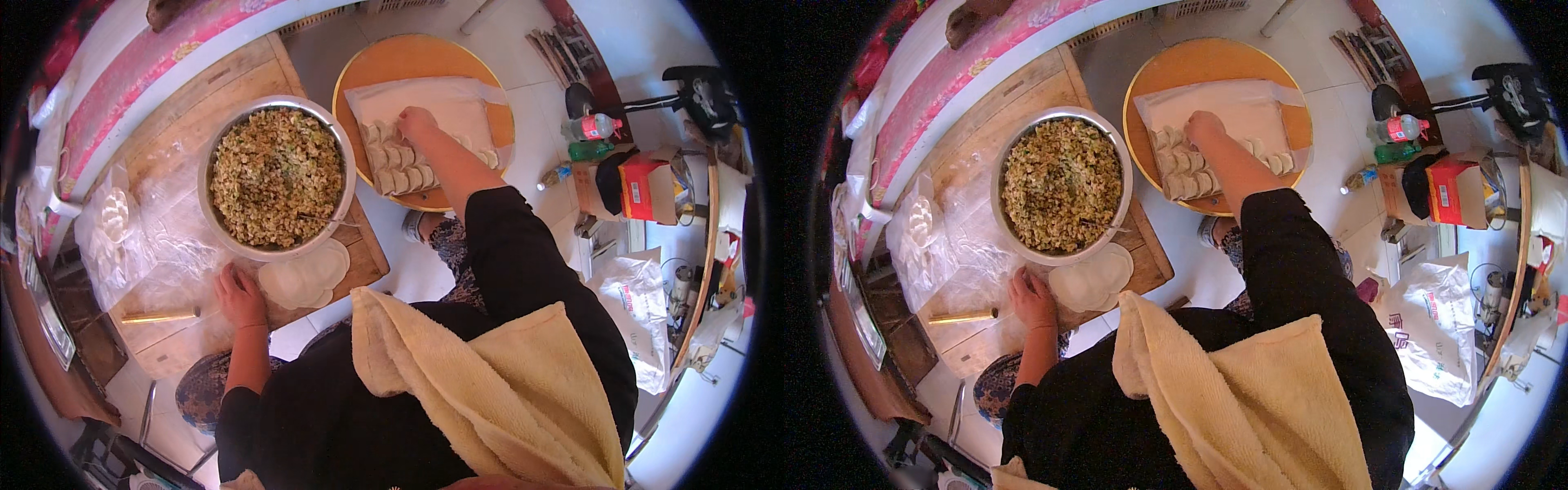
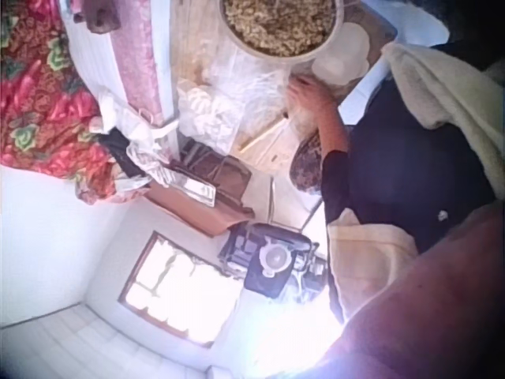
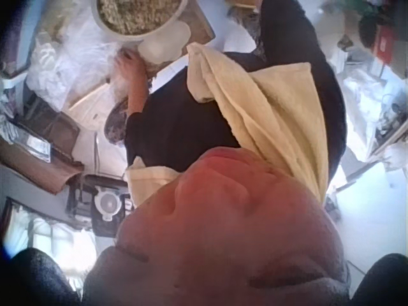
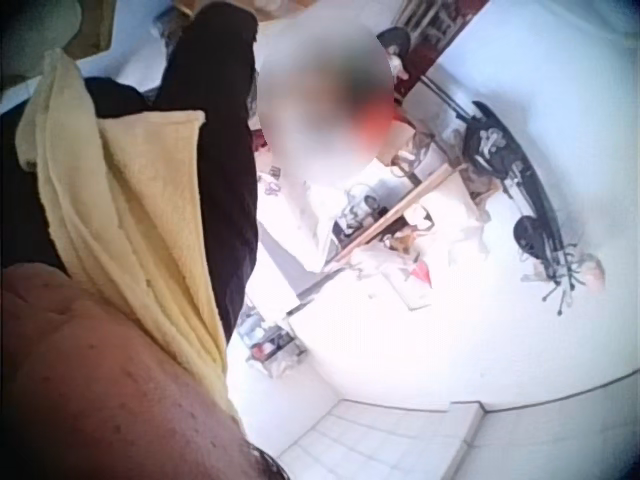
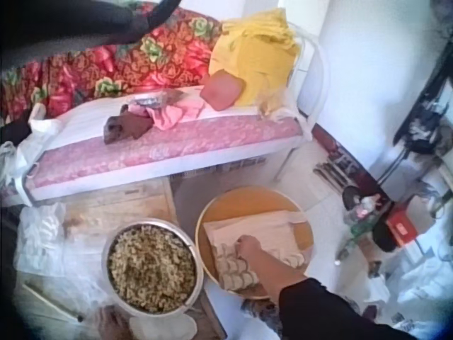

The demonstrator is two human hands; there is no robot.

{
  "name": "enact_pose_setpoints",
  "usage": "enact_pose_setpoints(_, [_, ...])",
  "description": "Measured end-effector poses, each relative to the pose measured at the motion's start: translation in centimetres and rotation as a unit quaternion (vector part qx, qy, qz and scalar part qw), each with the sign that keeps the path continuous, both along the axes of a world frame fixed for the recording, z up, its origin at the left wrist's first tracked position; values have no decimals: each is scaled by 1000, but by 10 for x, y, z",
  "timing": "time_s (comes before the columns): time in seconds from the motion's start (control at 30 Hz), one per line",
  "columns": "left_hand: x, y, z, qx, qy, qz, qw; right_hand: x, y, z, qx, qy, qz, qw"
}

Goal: The person sits on the floor and prepares dumplings by hand. They pick up round dough wrappers, scoop a green filling from a bowl using a spoon, place it in the center of the wrapper, and fold the dough to seal it. The finished dumplings are placed in a row on a yellow tray.

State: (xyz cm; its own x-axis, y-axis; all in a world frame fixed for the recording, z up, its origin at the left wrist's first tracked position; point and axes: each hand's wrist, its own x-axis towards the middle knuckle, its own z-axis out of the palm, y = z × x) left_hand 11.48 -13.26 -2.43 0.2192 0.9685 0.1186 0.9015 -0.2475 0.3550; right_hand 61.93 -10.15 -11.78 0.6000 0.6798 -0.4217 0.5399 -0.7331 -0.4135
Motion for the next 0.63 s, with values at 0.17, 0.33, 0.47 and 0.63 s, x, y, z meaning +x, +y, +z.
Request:
enact_pose_setpoints(0.17, [5, 1, 2, -8, -5, 9, 1000, 7, 4, 8, -45, -88, 76, 992])
enact_pose_setpoints(0.33, [6, 4, 3, 2, -6, -2, 1000, 6, 5, 8, -20, -53, 94, 994])
enact_pose_setpoints(0.47, [5, 5, 4, 16, 4, -14, 1000, -4, 6, 22, -41, -41, 130, 990])
enact_pose_setpoints(0.63, [5, 3, 6, -24, -1, 1, 1000, -11, 10, 39, -123, -220, 241, 937])
